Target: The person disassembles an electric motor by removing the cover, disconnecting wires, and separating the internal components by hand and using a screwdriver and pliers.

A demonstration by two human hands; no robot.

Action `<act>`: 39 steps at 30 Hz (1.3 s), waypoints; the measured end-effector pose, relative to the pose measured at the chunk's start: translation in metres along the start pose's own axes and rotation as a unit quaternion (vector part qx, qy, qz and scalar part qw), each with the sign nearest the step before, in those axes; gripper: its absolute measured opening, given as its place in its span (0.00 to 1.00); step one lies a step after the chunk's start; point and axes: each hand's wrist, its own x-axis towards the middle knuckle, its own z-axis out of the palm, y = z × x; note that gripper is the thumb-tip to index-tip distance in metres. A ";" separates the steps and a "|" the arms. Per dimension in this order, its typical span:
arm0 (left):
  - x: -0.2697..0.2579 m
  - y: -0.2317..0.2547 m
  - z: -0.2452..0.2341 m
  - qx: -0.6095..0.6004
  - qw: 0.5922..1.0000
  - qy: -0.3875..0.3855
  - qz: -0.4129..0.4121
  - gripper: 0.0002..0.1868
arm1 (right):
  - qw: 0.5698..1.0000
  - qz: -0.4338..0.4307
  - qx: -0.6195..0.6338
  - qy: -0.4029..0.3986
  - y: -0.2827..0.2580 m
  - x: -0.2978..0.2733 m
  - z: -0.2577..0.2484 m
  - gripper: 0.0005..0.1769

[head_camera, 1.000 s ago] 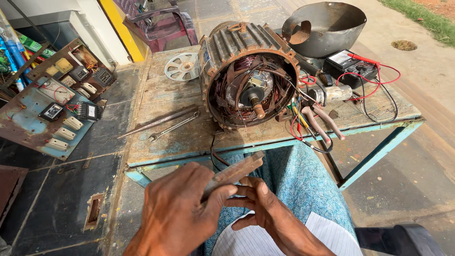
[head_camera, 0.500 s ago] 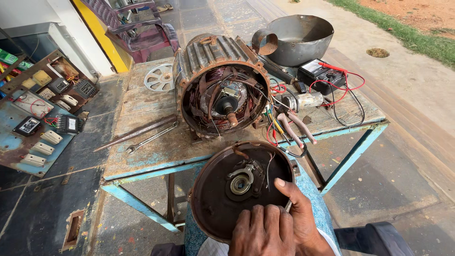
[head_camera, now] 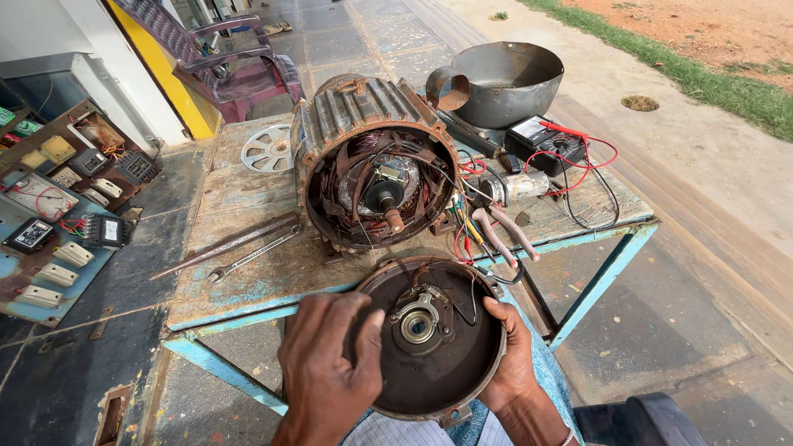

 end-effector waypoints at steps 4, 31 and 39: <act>0.043 -0.023 -0.009 0.060 0.997 0.042 0.026 0.20 | 1.000 -0.004 0.001 0.011 0.000 0.000 0.004 0.31; 0.222 -0.102 0.082 0.241 0.960 0.002 0.145 0.33 | 0.998 -0.061 -0.028 0.005 -0.033 0.046 -0.012 0.18; 0.252 -0.121 0.088 0.231 0.964 0.004 0.130 0.30 | 0.999 -0.015 -0.029 -0.017 -0.024 0.073 0.007 0.18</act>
